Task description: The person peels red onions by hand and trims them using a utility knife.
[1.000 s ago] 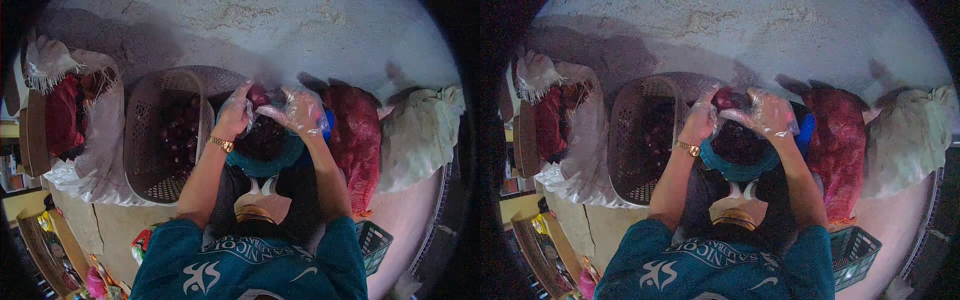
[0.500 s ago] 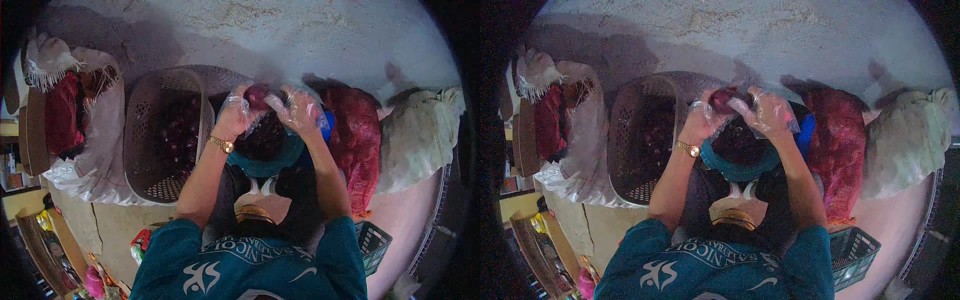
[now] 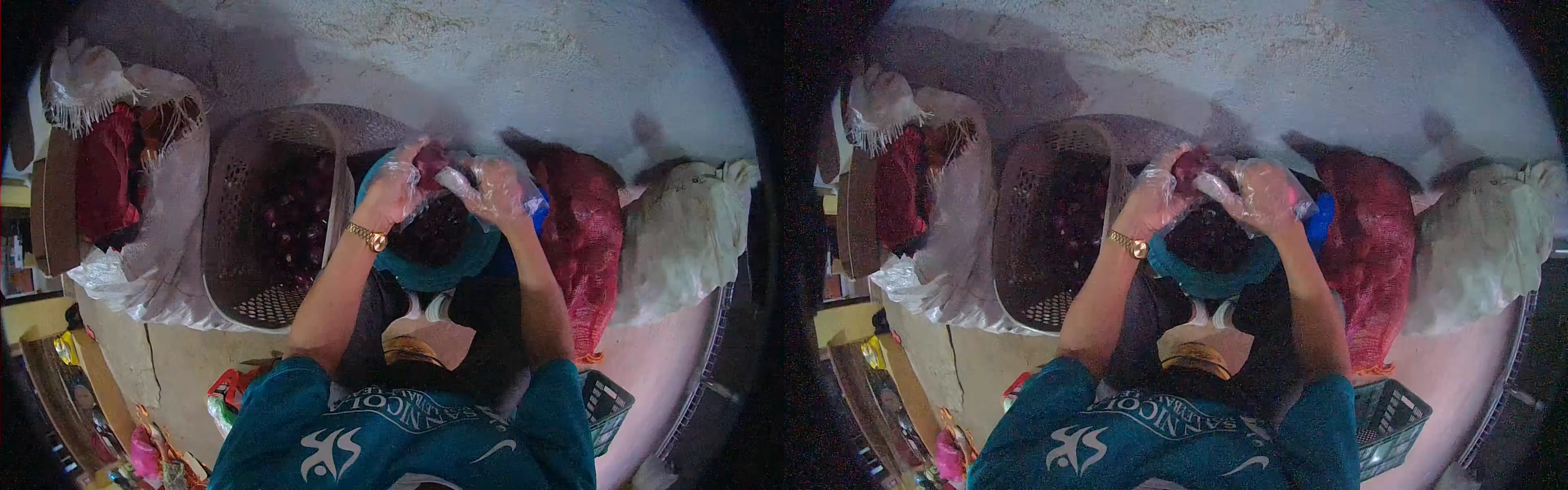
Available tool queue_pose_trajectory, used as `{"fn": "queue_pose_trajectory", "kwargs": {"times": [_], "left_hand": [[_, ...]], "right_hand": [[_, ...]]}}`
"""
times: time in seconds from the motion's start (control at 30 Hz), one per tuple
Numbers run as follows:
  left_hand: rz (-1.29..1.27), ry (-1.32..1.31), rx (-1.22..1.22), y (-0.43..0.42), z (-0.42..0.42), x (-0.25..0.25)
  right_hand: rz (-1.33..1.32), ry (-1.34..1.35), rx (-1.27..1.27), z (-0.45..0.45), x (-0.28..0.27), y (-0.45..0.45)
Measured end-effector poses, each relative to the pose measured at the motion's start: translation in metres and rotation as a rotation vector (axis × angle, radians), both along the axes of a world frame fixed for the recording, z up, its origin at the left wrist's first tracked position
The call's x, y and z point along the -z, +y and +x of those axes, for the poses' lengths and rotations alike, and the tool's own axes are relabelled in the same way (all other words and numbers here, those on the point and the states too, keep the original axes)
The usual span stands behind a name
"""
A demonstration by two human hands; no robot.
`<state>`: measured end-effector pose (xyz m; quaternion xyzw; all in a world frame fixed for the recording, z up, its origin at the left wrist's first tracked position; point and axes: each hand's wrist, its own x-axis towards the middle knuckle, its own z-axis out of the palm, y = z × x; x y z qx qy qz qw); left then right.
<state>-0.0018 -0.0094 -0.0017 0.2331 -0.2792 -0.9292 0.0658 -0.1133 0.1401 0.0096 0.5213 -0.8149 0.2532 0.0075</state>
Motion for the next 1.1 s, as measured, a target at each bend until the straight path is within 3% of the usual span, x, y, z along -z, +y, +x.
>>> {"fn": "queue_pose_trajectory", "kwargs": {"times": [0.17,0.27,0.37,0.5,0.57,0.7,0.77,0.87,0.97,1.03,1.1], "left_hand": [[-0.014,-0.104,0.014,-0.001,-0.001,0.008],[-0.114,-0.189,0.015,-0.003,0.005,-0.005],[-0.043,-0.127,-0.124,0.001,0.005,-0.001],[-0.003,-0.124,-0.135,-0.006,0.0,0.018],[-0.203,-0.174,-0.199,-0.007,0.003,0.019],[-0.161,-0.103,-0.202,-0.011,0.007,0.002],[-0.03,-0.099,-0.361,-0.008,0.002,-0.006],[0.104,0.012,-0.368,-0.018,0.003,0.007],[0.07,0.072,-0.279,-0.017,0.002,0.016],[0.167,0.115,-0.223,-0.016,-0.002,0.016],[0.267,0.16,-0.164,-0.012,-0.007,0.019]], "right_hand": [[-0.061,-0.127,-0.043,0.009,-0.021,-0.002],[0.03,-0.095,-0.046,0.01,-0.018,-0.002],[0.021,-0.002,-0.098,0.009,-0.01,-0.003],[0.099,0.042,-0.173,0.008,-0.008,0.0],[0.133,0.069,-0.196,0.007,-0.006,0.002],[0.133,0.065,-0.322,0.008,-0.004,0.002],[0.103,0.055,-0.329,0.01,-0.006,0.001],[0.108,-0.023,-0.317,0.009,-0.01,0.0],[0.203,-0.089,-0.103,0.005,-0.006,-0.002],[0.036,-0.001,0.025,0.003,-0.002,-0.001],[0.052,0.003,0.067,0.005,-0.007,-0.001]]}}
